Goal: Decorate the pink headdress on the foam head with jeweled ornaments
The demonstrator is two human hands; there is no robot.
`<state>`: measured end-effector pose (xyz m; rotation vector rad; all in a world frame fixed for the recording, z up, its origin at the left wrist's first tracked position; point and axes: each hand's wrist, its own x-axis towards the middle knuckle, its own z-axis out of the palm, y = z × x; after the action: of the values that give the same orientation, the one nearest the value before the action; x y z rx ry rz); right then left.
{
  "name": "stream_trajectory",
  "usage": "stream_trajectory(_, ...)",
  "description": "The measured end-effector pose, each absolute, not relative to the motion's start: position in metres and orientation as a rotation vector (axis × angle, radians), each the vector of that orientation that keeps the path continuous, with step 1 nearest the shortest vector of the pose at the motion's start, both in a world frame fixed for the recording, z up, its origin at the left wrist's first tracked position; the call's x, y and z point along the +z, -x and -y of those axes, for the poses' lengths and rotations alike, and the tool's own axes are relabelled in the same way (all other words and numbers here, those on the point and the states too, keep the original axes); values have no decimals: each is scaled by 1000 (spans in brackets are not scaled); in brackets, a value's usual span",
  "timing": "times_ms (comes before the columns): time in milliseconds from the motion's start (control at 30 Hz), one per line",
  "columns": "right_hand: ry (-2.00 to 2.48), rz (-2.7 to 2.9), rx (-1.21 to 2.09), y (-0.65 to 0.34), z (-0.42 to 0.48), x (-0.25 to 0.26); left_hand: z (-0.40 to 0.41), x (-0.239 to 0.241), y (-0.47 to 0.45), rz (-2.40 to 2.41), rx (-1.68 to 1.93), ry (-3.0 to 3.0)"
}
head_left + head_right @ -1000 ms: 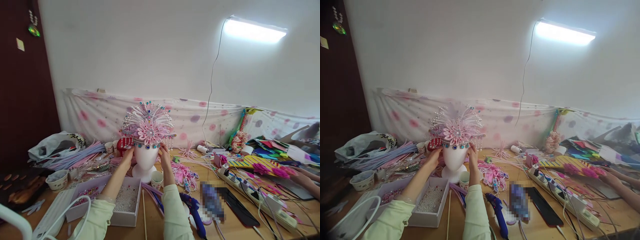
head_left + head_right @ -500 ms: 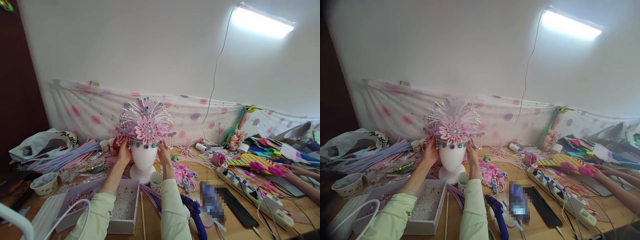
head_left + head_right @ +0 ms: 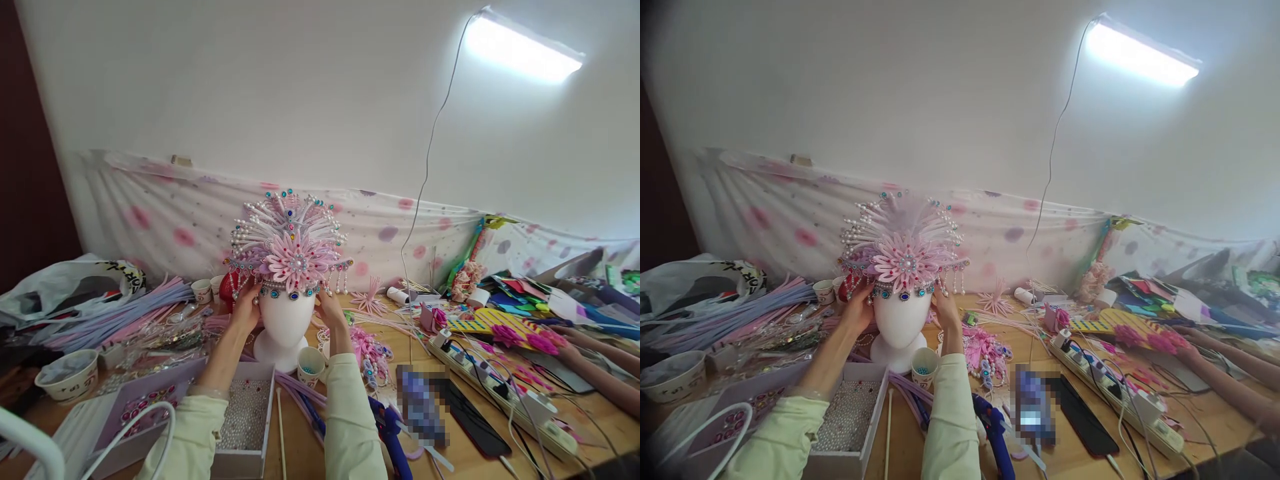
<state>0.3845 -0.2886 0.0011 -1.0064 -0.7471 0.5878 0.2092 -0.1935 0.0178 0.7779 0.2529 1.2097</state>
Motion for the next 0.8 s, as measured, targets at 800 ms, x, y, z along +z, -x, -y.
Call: stream_trajectory(800,930,734,631,-379,309,10,193,21,-192,-297,1149,-755)
